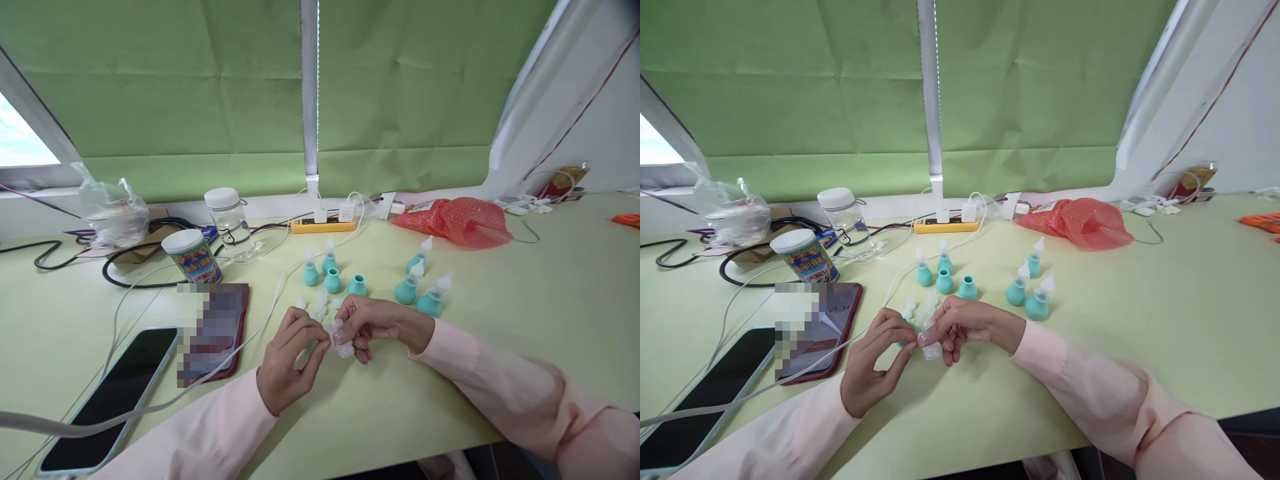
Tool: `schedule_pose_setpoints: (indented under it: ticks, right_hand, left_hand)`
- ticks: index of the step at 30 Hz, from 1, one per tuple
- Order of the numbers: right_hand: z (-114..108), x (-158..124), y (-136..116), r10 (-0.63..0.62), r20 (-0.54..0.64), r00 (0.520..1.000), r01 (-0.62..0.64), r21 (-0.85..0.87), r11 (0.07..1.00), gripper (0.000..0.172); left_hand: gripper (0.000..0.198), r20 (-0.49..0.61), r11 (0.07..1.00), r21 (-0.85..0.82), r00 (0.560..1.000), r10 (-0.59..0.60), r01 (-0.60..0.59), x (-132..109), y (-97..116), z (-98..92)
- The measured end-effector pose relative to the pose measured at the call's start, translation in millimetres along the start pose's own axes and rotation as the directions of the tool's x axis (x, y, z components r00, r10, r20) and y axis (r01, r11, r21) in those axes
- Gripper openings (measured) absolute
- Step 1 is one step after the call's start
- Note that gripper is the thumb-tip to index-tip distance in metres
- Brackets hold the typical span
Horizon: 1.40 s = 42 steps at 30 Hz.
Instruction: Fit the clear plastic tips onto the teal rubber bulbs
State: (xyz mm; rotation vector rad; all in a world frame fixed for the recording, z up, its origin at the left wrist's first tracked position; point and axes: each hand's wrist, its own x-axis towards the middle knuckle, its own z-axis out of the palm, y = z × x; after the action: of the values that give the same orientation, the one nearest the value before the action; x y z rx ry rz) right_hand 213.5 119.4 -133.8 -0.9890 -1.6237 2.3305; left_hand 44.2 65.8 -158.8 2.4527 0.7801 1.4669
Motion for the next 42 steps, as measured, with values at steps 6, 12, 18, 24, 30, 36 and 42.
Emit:
schedule_pose_setpoints:
  ticks: [6, 12, 18, 24, 30, 36, 42]
  right_hand:
    - [-2.1, -2.5, -1.9, -0.010, 0.058, 0.998, 0.013, -0.063, 0.998, 0.013]
    - [2.7, -19.7, -15.3, -0.032, 0.152, 0.988, 0.069, -0.244, 0.967, 0.014]
    - [-1.0, -26.8, -23.1, -0.286, -0.022, 0.958, 0.264, -0.323, 0.909, 0.014]
    - [-3.3, -12.1, -14.8, -0.657, -0.320, 0.683, 0.186, -0.793, 0.580, 0.016]
    - [-6.2, 2.4, 0.8, -0.711, -0.163, 0.684, 0.003, -0.974, 0.227, 0.015]
    - [-15.3, 12.1, 10.6, -0.729, -0.183, 0.659, -0.123, -0.983, 0.136, 0.019]
    - [-18.3, 12.6, 12.2, -0.719, -0.170, 0.673, -0.100, -0.985, 0.140, 0.019]
  left_hand:
    - [0.009, 0.175, 0.930, -0.179, 0.941, -0.291, 0.321, 1.2, 8.0, -3.8]
    - [0.024, 0.533, 0.446, -0.611, 0.756, -0.380, 0.654, 10.9, 8.4, -8.4]
    - [0.019, 0.270, 0.782, -0.316, 0.841, -0.469, 0.537, 15.0, -11.1, -15.8]
    - [0.010, 0.008, 0.857, 0.464, 0.966, -0.258, 0.225, 8.7, -35.1, -12.6]
    - [0.013, 0.015, 0.816, 0.489, 0.933, -0.361, 0.308, 6.3, -43.9, -11.7]
    - [0.015, 0.027, 0.811, 0.425, 0.890, -0.455, 0.402, 6.7, -43.0, -12.0]
    - [0.017, 0.041, 0.818, 0.403, 0.884, -0.465, 0.411, 5.8, -43.0, -11.2]
